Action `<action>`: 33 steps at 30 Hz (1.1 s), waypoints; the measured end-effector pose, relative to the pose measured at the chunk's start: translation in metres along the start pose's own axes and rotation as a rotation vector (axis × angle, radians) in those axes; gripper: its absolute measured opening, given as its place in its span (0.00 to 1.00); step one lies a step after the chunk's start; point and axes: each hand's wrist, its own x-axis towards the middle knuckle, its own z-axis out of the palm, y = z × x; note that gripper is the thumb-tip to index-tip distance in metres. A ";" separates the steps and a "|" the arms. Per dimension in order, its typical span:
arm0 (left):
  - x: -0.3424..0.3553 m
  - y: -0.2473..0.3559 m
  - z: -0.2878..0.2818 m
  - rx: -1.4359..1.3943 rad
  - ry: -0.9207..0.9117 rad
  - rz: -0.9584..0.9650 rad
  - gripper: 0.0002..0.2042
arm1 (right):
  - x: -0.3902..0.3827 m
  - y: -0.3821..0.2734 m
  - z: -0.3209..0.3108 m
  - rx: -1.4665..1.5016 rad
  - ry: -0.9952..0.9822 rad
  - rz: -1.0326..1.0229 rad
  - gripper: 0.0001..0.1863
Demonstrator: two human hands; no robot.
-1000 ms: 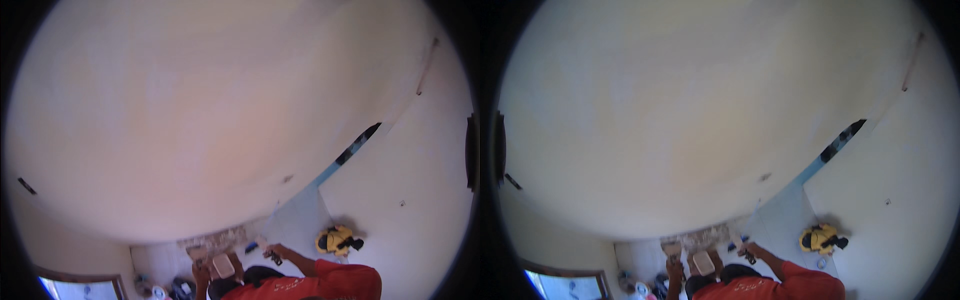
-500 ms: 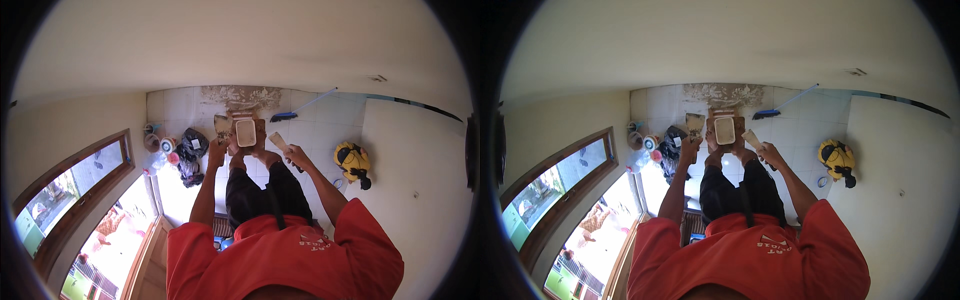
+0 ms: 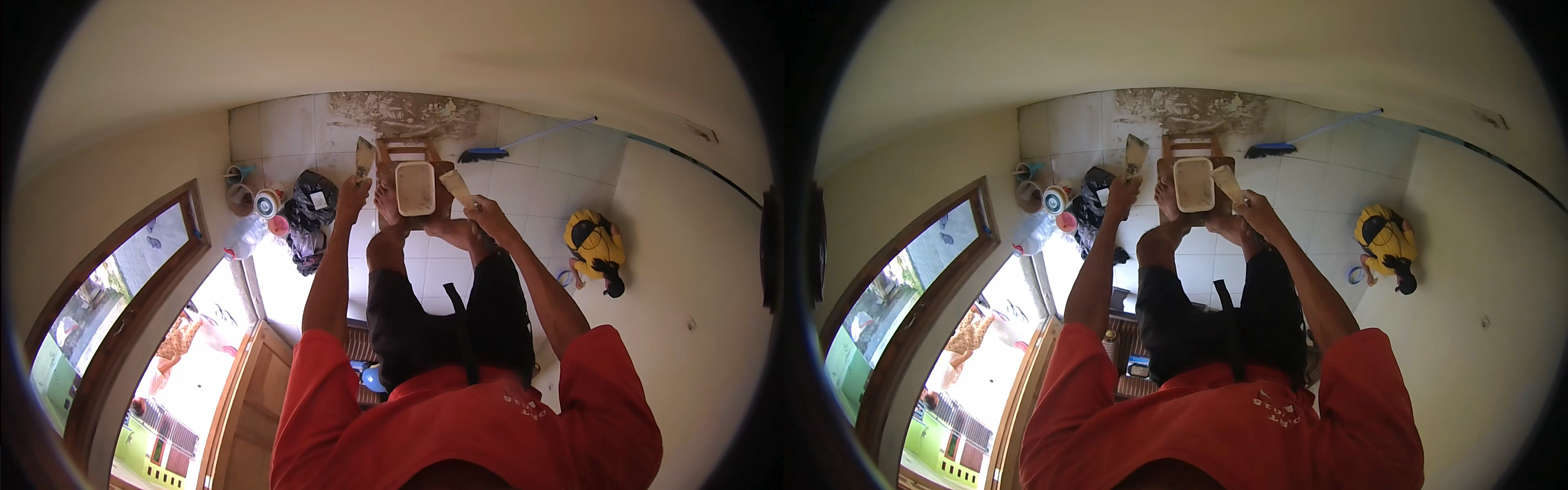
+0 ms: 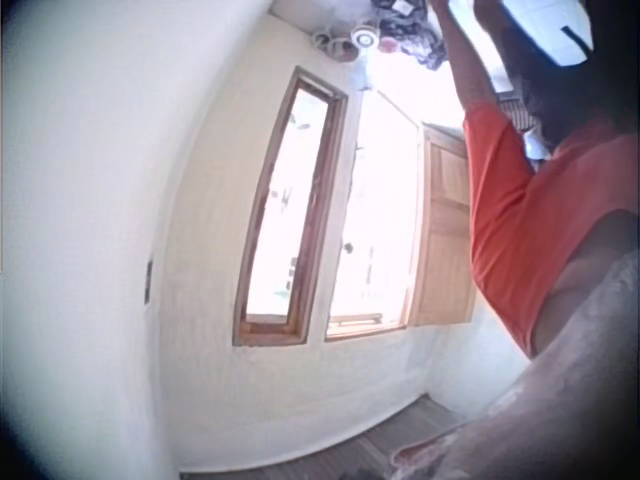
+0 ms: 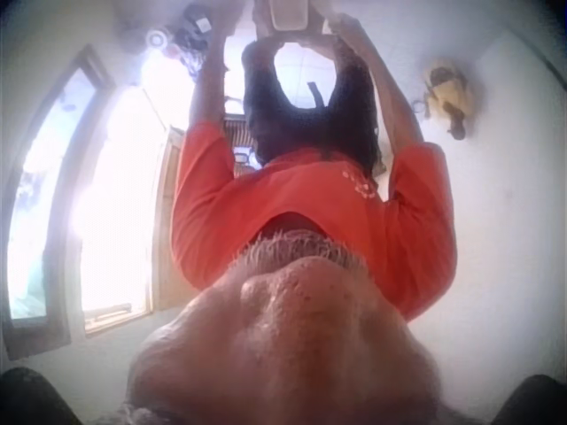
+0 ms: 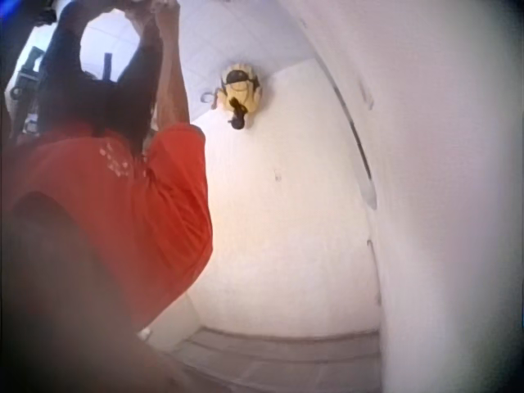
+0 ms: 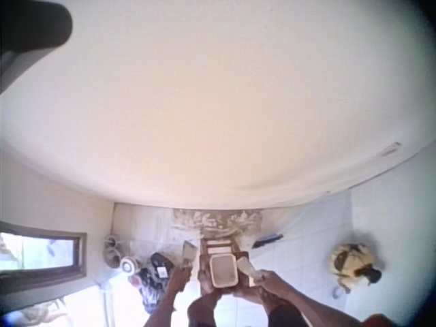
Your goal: The person uses two putty knives to apply and smooth plaster onto a cracked ceiling, then sits on the floor to mix more plaster in a small container using a knife.
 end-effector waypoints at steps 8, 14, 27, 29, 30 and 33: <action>0.044 0.002 0.036 -0.257 -0.213 -0.024 0.15 | 0.100 -0.001 0.025 0.340 -0.102 -0.304 0.13; 0.024 0.041 0.078 -0.548 -0.001 0.065 0.25 | 0.098 -0.061 0.071 0.663 -0.096 -0.152 0.16; 0.019 0.053 0.090 -0.200 -0.127 0.306 0.14 | 0.130 -0.070 0.056 0.320 0.081 -0.405 0.11; 0.019 0.055 0.093 -0.372 -0.174 0.200 0.14 | 0.135 -0.069 0.055 0.174 0.134 -0.491 0.12; 0.019 0.056 0.094 -0.311 -0.145 0.216 0.14 | 0.136 -0.067 0.055 0.175 0.133 -0.492 0.12; 0.025 0.030 0.099 -0.273 -0.042 0.249 0.13 | 0.133 -0.060 0.066 0.244 0.190 -0.461 0.14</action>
